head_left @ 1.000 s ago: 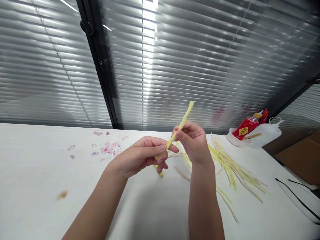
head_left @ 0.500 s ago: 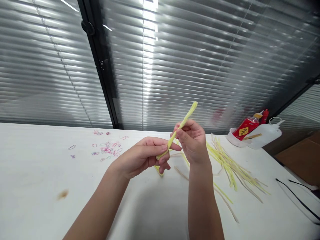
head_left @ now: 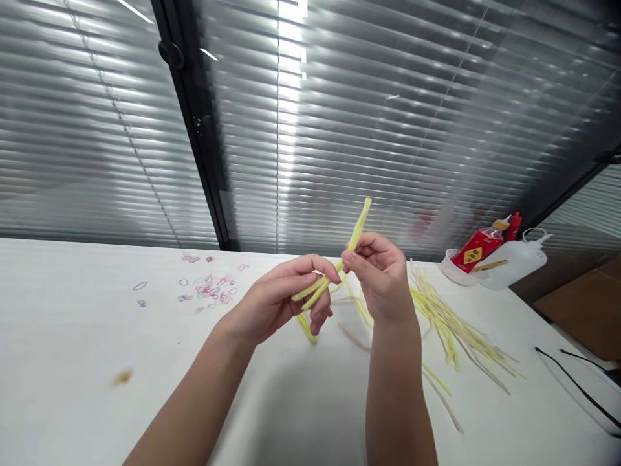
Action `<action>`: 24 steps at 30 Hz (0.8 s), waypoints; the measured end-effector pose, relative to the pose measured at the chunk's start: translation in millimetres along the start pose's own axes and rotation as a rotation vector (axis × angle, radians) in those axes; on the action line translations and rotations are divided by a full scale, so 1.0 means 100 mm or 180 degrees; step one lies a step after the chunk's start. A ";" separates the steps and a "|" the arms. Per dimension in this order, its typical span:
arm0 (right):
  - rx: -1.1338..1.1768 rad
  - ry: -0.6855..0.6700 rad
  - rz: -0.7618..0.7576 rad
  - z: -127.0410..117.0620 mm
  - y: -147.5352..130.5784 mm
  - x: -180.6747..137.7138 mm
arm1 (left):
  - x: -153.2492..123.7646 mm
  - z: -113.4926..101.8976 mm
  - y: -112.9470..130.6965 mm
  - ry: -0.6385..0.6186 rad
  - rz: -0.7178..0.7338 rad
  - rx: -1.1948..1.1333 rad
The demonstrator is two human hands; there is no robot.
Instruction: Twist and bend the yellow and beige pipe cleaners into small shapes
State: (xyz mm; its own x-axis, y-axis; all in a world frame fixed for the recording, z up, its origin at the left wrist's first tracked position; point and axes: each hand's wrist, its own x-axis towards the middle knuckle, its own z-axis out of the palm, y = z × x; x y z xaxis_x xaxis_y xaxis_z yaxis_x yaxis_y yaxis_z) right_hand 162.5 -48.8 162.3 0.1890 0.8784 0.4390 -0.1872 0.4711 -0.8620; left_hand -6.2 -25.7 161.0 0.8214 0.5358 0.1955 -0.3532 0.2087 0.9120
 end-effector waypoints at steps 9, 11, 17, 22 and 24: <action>0.0130 -0.0100 0.0614 0.10 -0.06 -0.06 | 0.01 -0.03 -0.03 -0.0225 0.0478 -0.0066; 0.0179 -0.0159 0.0720 0.10 -0.06 -0.06 | 0.00 -0.02 -0.04 -0.0055 0.0662 0.0366; 0.0575 -0.0296 0.1006 0.05 -0.05 -0.03 | 0.01 -0.06 -0.10 0.0890 0.1759 0.2183; 0.0904 -0.0456 0.1309 0.03 -0.03 0.00 | 0.05 -0.12 -0.13 0.1065 0.1914 0.2215; 0.0937 -0.0495 0.1387 0.02 0.00 0.02 | 0.05 -0.15 -0.14 0.0970 0.1834 0.2054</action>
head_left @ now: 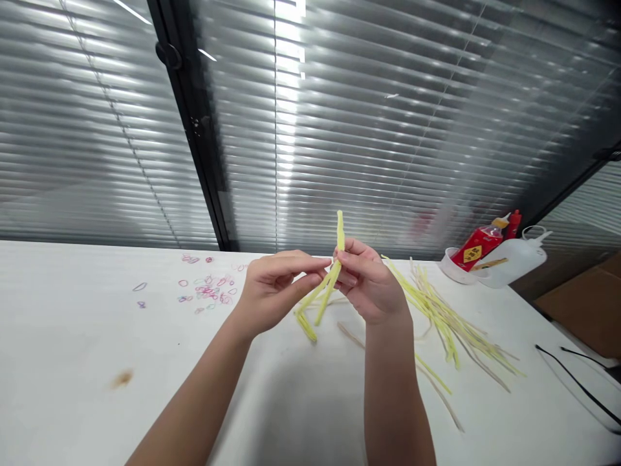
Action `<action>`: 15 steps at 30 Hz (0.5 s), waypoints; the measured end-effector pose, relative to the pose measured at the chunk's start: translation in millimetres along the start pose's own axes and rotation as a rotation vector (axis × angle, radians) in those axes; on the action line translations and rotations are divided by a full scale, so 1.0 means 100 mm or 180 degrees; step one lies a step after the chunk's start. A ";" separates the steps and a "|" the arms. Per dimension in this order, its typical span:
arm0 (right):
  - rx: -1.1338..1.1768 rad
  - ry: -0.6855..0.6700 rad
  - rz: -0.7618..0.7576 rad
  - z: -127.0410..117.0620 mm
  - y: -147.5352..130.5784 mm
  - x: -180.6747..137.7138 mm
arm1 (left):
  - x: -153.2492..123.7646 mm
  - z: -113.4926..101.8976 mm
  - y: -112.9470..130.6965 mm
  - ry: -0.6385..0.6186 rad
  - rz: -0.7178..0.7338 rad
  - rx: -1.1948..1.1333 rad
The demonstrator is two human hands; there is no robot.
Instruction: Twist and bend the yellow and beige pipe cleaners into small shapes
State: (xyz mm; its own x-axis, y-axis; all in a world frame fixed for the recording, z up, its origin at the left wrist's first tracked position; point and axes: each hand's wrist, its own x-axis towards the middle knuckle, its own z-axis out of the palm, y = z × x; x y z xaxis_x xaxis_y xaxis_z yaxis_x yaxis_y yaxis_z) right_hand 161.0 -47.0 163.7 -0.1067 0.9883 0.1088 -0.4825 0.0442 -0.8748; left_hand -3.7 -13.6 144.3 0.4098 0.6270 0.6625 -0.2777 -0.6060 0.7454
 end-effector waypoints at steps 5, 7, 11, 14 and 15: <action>-0.0017 -0.0021 0.0089 -0.04 0.05 0.07 | 0.00 -0.04 0.01 -0.0440 0.0039 0.0077; -0.0120 0.0073 0.0037 -0.04 0.07 0.09 | 0.00 -0.03 0.04 -0.0578 0.0098 0.0436; -0.0450 0.0317 -0.0082 -0.04 0.08 0.10 | 0.00 -0.01 0.12 -0.0931 0.0326 0.1073; -0.0647 0.0374 -0.0096 -0.04 0.07 0.09 | 0.00 0.01 0.16 -0.1149 0.0584 0.1476; -0.0715 0.0394 -0.0114 -0.04 0.07 0.08 | 0.00 0.01 0.17 -0.1193 0.0652 0.1625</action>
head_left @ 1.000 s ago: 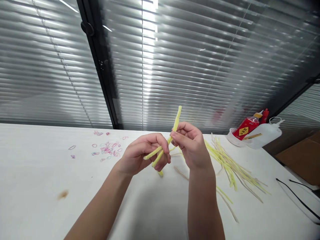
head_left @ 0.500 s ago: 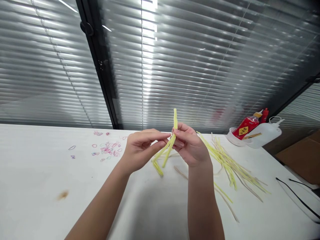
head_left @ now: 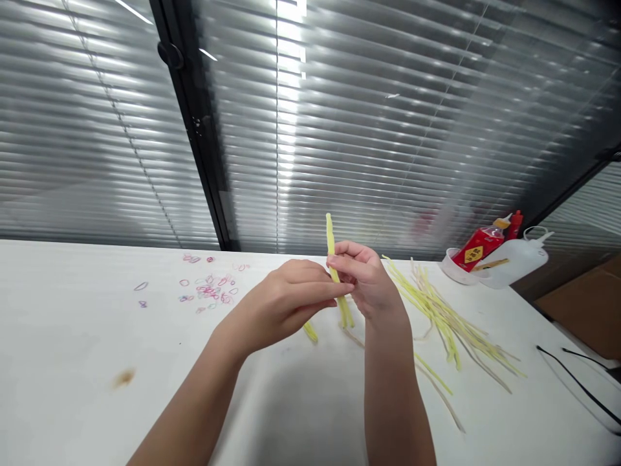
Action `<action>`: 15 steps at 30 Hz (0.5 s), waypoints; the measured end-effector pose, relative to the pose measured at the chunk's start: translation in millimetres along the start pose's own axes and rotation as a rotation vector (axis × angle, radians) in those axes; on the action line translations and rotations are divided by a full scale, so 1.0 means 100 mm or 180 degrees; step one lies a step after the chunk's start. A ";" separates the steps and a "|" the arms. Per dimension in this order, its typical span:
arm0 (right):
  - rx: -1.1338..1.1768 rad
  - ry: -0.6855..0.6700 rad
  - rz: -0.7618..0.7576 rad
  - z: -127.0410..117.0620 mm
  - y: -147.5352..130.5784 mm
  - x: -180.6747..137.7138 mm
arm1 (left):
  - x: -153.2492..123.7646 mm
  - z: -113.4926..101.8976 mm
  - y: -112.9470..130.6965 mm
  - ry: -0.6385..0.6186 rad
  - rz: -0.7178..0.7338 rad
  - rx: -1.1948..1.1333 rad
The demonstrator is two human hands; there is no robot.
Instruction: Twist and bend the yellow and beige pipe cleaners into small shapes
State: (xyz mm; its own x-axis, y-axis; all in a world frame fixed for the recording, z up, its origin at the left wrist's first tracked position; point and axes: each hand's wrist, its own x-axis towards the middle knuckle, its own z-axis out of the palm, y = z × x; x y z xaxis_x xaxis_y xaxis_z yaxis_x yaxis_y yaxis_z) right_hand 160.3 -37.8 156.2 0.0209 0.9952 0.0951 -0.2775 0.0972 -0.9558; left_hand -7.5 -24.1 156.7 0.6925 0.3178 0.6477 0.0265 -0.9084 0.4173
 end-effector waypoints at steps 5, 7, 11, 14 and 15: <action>-0.0195 0.0052 -0.0122 0.01 0.01 -0.01 | 0.00 0.02 -0.04 0.0160 0.0392 0.0583; -0.0193 0.0033 -0.0148 0.02 0.02 0.00 | 0.00 0.03 -0.06 0.0315 0.0515 0.0612; -0.0093 0.0004 -0.0198 0.04 0.03 0.02 | 0.02 0.05 -0.07 0.0760 0.0363 0.0339; -0.0073 -0.0025 -0.0265 0.06 0.04 0.04 | 0.01 0.06 -0.07 0.1234 0.0005 0.0043; -0.0105 -0.0040 -0.0293 0.07 0.04 0.04 | 0.01 0.07 -0.08 0.1365 -0.0132 -0.0057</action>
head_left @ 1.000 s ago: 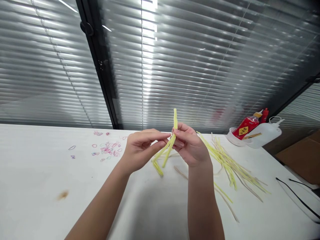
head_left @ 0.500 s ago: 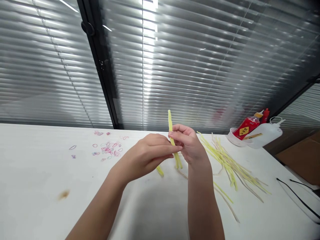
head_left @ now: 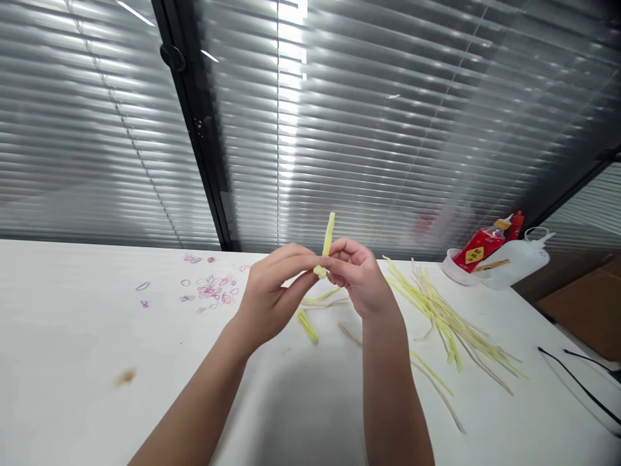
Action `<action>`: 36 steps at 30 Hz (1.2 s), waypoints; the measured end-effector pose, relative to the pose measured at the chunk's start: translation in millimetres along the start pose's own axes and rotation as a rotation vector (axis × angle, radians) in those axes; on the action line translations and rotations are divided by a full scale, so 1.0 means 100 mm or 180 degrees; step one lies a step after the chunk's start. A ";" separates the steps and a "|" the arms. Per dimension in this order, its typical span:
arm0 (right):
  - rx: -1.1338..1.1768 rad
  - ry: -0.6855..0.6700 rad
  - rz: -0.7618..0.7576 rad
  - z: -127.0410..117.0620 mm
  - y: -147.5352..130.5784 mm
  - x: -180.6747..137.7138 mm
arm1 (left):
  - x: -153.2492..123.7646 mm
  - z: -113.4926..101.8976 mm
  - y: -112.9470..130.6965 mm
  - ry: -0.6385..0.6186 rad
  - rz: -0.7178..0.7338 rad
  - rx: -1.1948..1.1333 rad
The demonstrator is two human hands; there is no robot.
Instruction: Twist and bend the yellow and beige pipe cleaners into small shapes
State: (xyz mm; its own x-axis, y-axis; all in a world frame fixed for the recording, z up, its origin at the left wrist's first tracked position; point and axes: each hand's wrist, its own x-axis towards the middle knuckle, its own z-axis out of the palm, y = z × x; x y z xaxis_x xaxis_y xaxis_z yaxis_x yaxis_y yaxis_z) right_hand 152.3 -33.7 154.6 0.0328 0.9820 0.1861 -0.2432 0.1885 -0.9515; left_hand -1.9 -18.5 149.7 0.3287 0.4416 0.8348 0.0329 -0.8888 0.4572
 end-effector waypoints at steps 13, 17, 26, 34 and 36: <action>-0.0643 -0.0273 -0.0237 0.09 0.05 -0.05 | 0.04 0.01 0.02 0.0277 -0.1628 -0.1067; -0.0812 -0.0297 -0.0196 0.09 0.04 -0.07 | 0.04 0.03 0.02 0.0437 -0.1830 -0.1215; -0.0949 -0.0388 -0.0102 0.11 -0.02 -0.10 | 0.03 0.11 0.01 0.0872 -0.2041 -0.1519; -0.0805 -0.0462 -0.0160 0.10 -0.01 -0.08 | 0.02 0.16 0.03 0.1211 -0.2220 -0.1770; -0.0763 -0.0484 -0.0175 0.11 -0.01 -0.08 | 0.02 0.17 0.03 0.1291 -0.2246 -0.1776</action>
State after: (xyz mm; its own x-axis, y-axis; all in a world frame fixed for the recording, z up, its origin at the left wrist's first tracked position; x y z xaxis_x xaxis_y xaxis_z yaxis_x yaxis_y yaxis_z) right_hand 141.5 -42.1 156.7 -0.1105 0.9602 0.2565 -0.0085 0.2572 -0.9663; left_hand 15.0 -22.4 147.7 0.0529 0.9496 0.3091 -0.3871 -0.2658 0.8829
